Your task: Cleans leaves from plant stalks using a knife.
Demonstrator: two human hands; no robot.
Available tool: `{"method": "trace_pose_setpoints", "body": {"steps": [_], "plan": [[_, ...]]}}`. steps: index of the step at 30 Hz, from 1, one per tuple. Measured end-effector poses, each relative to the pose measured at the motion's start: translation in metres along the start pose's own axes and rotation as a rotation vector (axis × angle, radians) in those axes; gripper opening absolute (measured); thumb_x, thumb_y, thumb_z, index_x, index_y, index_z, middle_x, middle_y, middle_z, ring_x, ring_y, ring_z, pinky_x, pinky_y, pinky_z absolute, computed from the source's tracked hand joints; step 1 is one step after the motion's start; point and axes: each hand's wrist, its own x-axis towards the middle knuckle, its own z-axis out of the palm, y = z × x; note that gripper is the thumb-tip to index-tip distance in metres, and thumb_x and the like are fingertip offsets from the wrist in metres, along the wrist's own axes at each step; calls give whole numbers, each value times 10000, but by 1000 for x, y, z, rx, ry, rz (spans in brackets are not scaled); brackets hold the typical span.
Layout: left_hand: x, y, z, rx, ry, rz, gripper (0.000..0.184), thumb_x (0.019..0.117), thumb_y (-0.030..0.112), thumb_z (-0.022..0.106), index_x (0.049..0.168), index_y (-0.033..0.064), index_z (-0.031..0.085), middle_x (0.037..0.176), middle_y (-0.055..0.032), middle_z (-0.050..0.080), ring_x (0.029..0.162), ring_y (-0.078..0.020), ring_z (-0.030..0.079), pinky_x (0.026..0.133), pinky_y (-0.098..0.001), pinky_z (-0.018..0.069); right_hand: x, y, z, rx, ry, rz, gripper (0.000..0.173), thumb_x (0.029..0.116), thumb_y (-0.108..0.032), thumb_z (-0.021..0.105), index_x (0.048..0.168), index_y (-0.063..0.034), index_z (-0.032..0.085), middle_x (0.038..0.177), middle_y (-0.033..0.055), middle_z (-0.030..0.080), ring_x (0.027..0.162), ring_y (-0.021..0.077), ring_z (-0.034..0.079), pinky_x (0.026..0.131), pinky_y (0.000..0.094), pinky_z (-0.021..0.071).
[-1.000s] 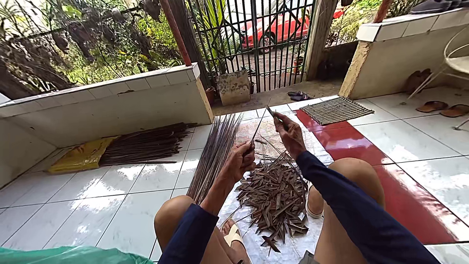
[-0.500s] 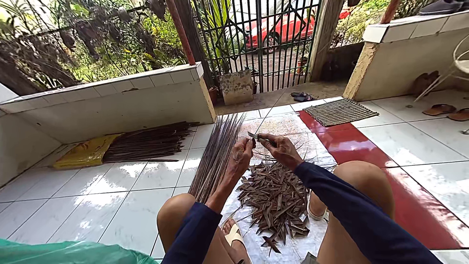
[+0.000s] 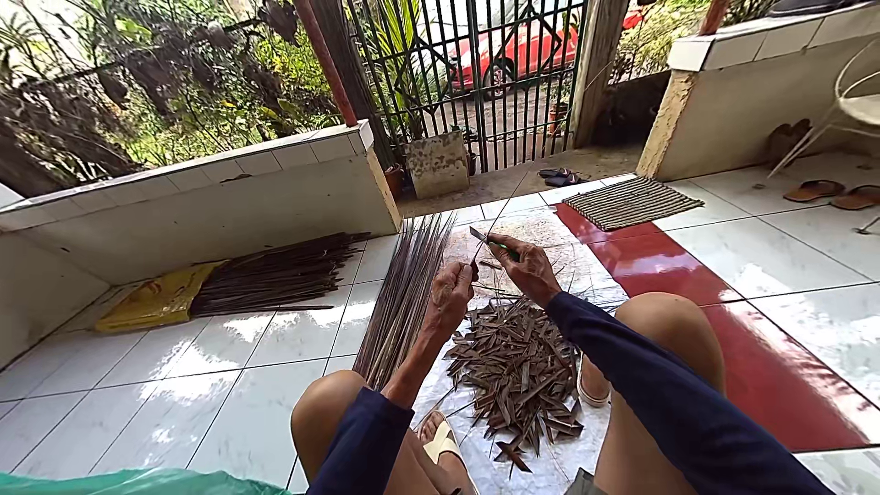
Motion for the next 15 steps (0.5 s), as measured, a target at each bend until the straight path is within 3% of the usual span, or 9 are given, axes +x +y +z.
{"method": "trace_pose_setpoints", "body": {"steps": [2,6,10,13,15], "plan": [[-1,-1,0,-41,-19,-16,319,1121,221,405,1019,30,638,615,-11,467,472,-113,418,445,-261,380,6,6,-2,44,58,18,349,1074,-414,520,1359,-297,685,1017,38,746,782,218,664,741,524,529],[-5,4,0,-191,-38,-77,327,1126,221,387,1032,13,621,609,-10,454,447,-96,379,423,-236,345,18,17,-13,165,182,24,353,1081,-397,508,1361,-268,679,829,59,667,654,206,572,647,477,493],[-3,8,-5,-461,-41,-188,341,1137,219,337,1108,-8,590,641,-45,520,466,-107,461,451,-238,429,8,13,-12,280,60,30,351,1090,-372,498,1363,-226,665,810,34,629,667,166,559,641,391,486],[2,5,-8,-547,27,-239,318,1129,220,401,1176,-6,620,835,-123,655,649,-169,620,594,-299,550,-4,2,0,310,-43,22,361,1062,-434,545,1278,-187,694,764,24,608,617,151,521,593,368,452],[7,1,-7,-569,104,-258,269,1094,214,511,1178,19,677,973,-134,697,769,-186,658,662,-311,559,-11,-6,6,314,-98,13,354,1014,-470,622,1215,-189,699,852,6,683,710,130,616,675,367,526]]}}
